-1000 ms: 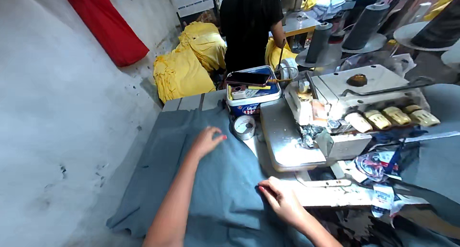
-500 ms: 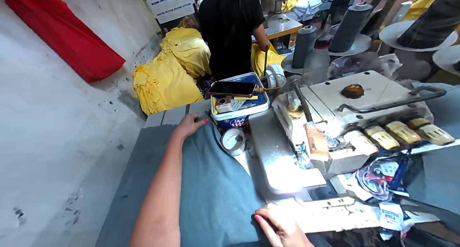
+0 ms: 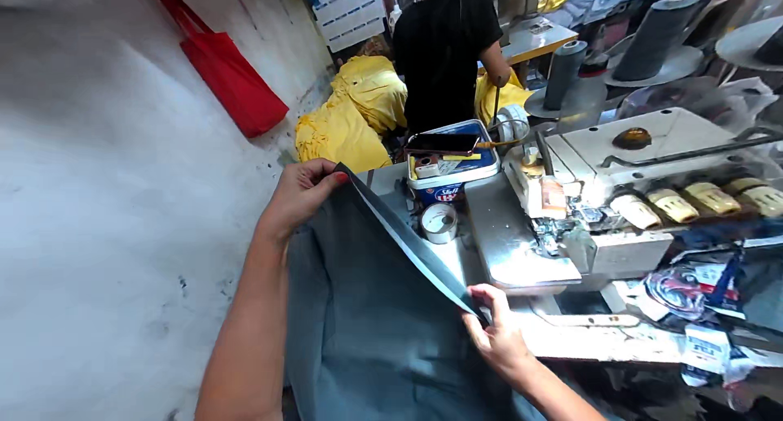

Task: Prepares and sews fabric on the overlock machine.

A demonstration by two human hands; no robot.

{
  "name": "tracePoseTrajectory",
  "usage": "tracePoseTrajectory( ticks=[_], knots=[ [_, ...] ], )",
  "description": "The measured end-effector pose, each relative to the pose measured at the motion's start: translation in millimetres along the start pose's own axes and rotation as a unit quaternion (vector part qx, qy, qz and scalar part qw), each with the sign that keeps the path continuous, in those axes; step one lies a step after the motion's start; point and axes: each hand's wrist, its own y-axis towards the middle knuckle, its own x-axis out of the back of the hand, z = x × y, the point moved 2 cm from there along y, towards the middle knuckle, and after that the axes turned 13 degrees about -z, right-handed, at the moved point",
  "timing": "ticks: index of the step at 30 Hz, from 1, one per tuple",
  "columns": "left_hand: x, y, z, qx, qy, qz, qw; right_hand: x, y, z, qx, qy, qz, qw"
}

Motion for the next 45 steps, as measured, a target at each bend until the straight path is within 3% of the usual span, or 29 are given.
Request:
tracePoseTrajectory(
  ticks=[5, 8, 11, 16, 19, 22, 24, 27, 29, 36, 41, 45],
  knots=[
    [11.4, -1.5, -38.2, -0.052, -0.026, -0.015, 0.998, -4.5, 40.7, 29.6, 0.048, 0.166, 0.069, 0.983],
    [8.6, 2.3, -60.7, -0.096, -0.016, -0.022, 0.995, 6.0, 56.4, 35.9, 0.022, 0.250, 0.128, 0.959],
    [-6.4, 10.8, -83.4, -0.150, -0.031, -0.023, 0.988, 29.0, 60.1, 34.3, 0.011, 0.279, 0.133, 0.951],
    [-74.6, 14.2, -95.8, -0.168, -0.099, -0.001, 0.981, 111.5, 38.7, 50.7, 0.025, 0.163, 0.122, 0.979],
    [-153.2, -12.0, -72.6, -0.076, -0.115, 0.050, 0.989, 154.5, -5.5, 47.6, -0.084, 0.073, 0.141, 0.984],
    [-221.0, -48.0, -49.8, 0.064, -0.086, 0.125, 0.986, 174.2, -43.9, 43.0, -0.225, -0.025, 0.161, 0.961],
    [-246.0, -67.9, -38.2, 0.031, -0.008, 0.140, 0.990, 173.0, -59.7, 33.7, -0.256, -0.057, 0.153, 0.953],
    [-249.3, -89.7, -59.3, -0.062, 0.172, 0.143, 0.973, 161.7, -72.1, 18.7, -0.239, -0.072, 0.130, 0.960],
    [-251.6, -111.8, -76.3, -0.067, 0.220, 0.163, 0.959, 160.1, -76.5, 19.8, -0.219, -0.079, 0.127, 0.964],
    [-265.8, -162.4, -100.2, -0.111, 0.147, 0.070, 0.980, 181.5, -99.5, 53.6, -0.249, -0.082, 0.157, 0.952],
    [-278.8, -149.0, -91.5, -0.096, 0.130, 0.088, 0.983, 175.9, -91.5, 41.2, -0.247, -0.092, 0.105, 0.959],
    [-272.3, -135.3, -84.4, -0.039, 0.121, 0.128, 0.984, 172.1, -89.6, 28.6, -0.235, -0.090, 0.073, 0.965]
  ],
)
